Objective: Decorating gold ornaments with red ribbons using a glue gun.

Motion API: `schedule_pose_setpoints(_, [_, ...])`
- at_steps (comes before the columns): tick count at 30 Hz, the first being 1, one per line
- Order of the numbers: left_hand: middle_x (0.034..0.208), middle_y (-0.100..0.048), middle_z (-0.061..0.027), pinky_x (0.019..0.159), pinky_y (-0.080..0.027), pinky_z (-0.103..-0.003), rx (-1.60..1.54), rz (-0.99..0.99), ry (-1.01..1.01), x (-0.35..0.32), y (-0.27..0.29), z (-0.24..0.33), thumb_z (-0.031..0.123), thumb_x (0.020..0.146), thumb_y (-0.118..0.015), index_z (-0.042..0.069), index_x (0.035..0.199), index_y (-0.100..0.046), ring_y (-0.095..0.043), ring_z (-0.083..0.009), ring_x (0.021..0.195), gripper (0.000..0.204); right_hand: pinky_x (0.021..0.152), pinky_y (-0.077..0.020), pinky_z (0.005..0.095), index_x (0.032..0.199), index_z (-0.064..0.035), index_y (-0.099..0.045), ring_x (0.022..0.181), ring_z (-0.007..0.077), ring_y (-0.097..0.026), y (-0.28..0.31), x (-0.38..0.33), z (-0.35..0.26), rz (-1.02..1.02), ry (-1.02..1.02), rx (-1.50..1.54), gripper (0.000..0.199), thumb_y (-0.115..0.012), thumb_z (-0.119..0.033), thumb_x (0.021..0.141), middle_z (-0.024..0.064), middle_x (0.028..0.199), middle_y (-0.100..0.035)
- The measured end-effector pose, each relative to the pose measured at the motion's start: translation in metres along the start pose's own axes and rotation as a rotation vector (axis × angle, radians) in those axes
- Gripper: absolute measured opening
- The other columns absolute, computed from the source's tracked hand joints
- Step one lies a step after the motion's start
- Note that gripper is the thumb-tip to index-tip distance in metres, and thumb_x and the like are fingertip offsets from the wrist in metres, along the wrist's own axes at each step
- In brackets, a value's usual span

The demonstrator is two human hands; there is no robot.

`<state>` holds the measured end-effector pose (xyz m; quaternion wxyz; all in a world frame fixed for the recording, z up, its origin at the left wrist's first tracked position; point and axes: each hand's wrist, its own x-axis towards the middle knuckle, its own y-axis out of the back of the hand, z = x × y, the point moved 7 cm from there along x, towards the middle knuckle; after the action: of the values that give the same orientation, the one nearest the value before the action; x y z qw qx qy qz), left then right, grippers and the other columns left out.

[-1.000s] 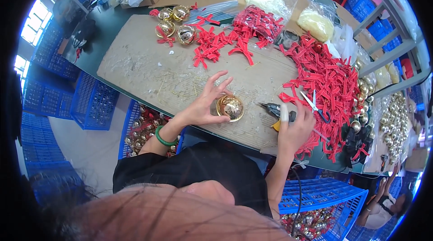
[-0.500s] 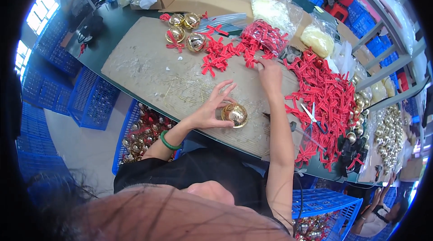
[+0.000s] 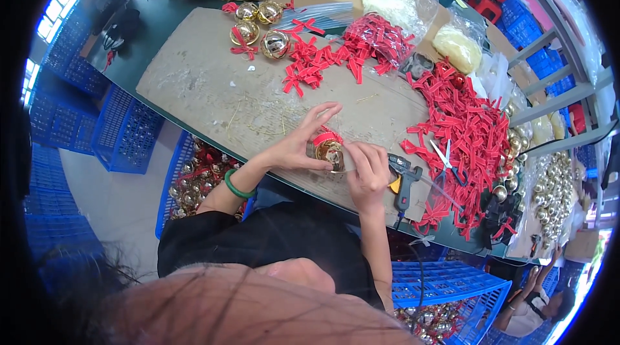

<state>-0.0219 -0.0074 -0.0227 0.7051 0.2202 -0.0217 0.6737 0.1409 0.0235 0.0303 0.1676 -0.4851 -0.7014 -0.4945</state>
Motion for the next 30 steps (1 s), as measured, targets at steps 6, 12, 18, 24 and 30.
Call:
schedule_pose_setpoints(6, [0.16,-0.017,-0.0117,0.107,-0.051,-0.043,-0.156,-0.027,0.087,-0.002,-0.005,-0.003,0.017,0.073,-0.09,0.015,0.163,-0.018,-0.054,-0.0256,0.126,0.115,0.08,-0.054,0.0383,0.108,-0.0059,-0.074,0.093,0.028,-0.063,0.001,-0.008,0.006,-0.077,0.049,-0.07,0.052,-0.06,0.011,0.061,0.0069,0.101,-0.069])
schedule_pose_setpoints(12, [0.16,-0.016,-0.0116,0.106,-0.051,-0.043,-0.143,-0.018,0.079,-0.002,-0.004,-0.002,0.017,0.073,-0.09,0.015,0.163,-0.017,-0.056,-0.0247,0.124,0.116,0.078,-0.0543,0.037,0.111,-0.0115,-0.076,0.091,0.0263,-0.062,-0.003,-0.012,0.013,-0.117,0.037,-0.111,0.053,-0.064,0.006,0.063,0.0047,0.098,-0.067])
schedule_pose_setpoints(18, [0.16,-0.016,-0.0119,0.107,-0.051,-0.043,-0.119,-0.023,0.08,-0.002,-0.004,-0.001,0.018,0.072,-0.09,0.014,0.163,-0.017,-0.056,-0.0246,0.124,0.116,0.077,-0.0548,0.0367,0.112,-0.0139,-0.076,0.092,0.0255,-0.062,-0.006,-0.018,0.016,-0.144,0.025,-0.131,0.054,-0.065,0.006,0.063,0.0033,0.101,-0.068])
schedule_pose_setpoints(24, [0.158,-0.018,-0.0137,0.105,-0.053,-0.044,-0.121,-0.016,0.06,-0.002,-0.004,0.0,0.02,0.073,-0.088,0.016,0.163,-0.019,-0.057,-0.0273,0.121,0.113,0.087,-0.0527,0.0393,0.117,-0.0186,-0.076,0.103,0.028,-0.059,-0.001,-0.017,0.013,-0.184,0.009,-0.179,0.06,-0.063,0.007,0.064,0.004,0.114,-0.066])
schedule_pose_setpoints(30, [0.158,-0.019,-0.0136,0.105,-0.053,-0.044,-0.109,-0.026,0.054,-0.002,-0.003,-0.001,0.018,0.073,-0.087,0.016,0.163,-0.02,-0.057,-0.0274,0.12,0.112,0.094,-0.0491,0.0402,0.119,-0.0186,-0.075,0.108,0.0287,-0.057,-0.006,-0.017,0.009,-0.241,0.006,-0.199,0.061,-0.062,0.007,0.066,0.0042,0.118,-0.064])
